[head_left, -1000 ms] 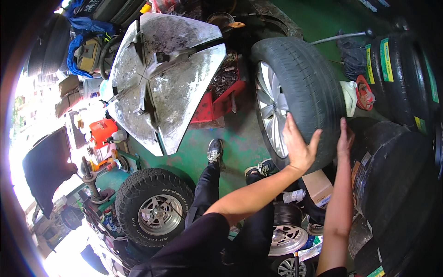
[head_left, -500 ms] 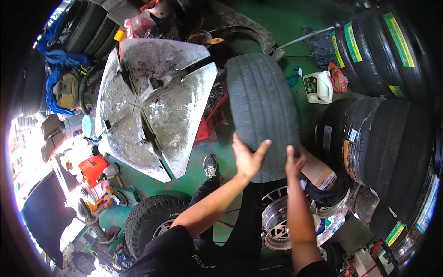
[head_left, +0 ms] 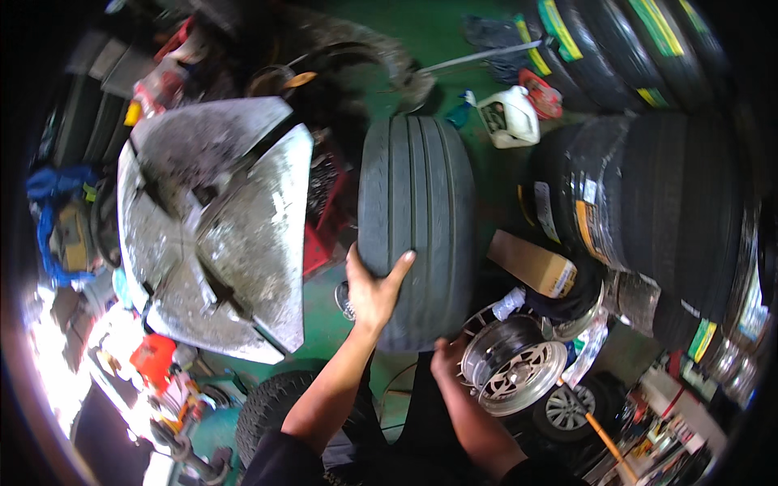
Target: The person rolls a tire across the garage floor and places it onto a tire mounting machine. They then use a metal bar to press the tire bead onto the rim and rotate the wheel to seat the tire. Finally, the person removes the mounted tire from the machine and carries it toward a vehicle.
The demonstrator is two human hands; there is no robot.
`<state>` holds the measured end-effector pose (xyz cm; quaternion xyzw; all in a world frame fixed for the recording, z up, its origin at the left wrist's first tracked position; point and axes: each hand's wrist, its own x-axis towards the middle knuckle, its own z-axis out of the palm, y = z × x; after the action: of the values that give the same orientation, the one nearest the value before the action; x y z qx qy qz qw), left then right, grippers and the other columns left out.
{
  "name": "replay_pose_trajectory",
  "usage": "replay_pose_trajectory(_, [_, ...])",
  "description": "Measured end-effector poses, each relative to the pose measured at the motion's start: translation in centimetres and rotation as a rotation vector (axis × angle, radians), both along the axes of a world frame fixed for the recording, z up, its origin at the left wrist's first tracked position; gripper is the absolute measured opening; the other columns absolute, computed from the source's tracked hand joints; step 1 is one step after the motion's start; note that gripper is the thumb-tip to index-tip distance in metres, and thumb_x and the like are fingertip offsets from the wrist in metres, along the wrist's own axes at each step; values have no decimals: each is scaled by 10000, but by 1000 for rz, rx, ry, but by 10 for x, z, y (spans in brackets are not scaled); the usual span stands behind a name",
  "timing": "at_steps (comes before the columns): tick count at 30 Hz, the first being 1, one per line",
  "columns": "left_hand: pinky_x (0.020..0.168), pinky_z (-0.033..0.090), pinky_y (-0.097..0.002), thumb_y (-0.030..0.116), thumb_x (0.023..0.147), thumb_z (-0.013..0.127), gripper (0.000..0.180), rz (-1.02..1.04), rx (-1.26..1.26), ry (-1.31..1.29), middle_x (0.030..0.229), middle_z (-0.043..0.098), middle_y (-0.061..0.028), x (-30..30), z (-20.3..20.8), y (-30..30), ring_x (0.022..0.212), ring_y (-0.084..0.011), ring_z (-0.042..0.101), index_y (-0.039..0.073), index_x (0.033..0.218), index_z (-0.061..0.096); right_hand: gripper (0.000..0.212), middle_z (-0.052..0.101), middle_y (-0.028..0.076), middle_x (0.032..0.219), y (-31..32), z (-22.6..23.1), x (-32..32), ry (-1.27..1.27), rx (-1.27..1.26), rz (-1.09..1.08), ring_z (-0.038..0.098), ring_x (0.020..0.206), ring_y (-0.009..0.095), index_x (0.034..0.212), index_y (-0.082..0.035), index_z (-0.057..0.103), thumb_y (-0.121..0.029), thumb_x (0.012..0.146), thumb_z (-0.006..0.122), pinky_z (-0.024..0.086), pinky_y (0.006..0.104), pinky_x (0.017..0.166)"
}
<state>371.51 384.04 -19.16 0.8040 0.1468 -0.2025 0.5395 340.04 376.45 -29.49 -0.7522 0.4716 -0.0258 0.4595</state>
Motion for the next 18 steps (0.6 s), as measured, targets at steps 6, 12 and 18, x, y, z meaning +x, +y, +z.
replay_pose_trajectory(6, [1007,460,-512,657,656,846,1006,-710,358,-57,1294,600,-208,-32,38,-22,1144,-362,598,34,1392,559,448,626,225,1327,91,46,-11,386,612,360,563,1262,431,1350,0,559,-344,1087,445,452,475,1040])
replay_pose_trajectory(12, [1164,295,-551,479,848,764,775,-299,328,-451,1444,490,-206,-136,-2,10,1319,-410,492,3,1412,525,267,751,118,986,-84,181,97,252,911,603,724,832,167,1151,-11,677,-223,990,698,567,323,723])
replay_pose_trajectory(18, [1217,246,-587,896,882,198,1053,1152,-740,777,1687,265,-109,-278,-90,73,1510,-401,298,162,1633,264,590,625,160,1321,-239,125,222,336,-299,1232,523,1316,322,1281,-72,665,-539,919,645,335,482,1143])
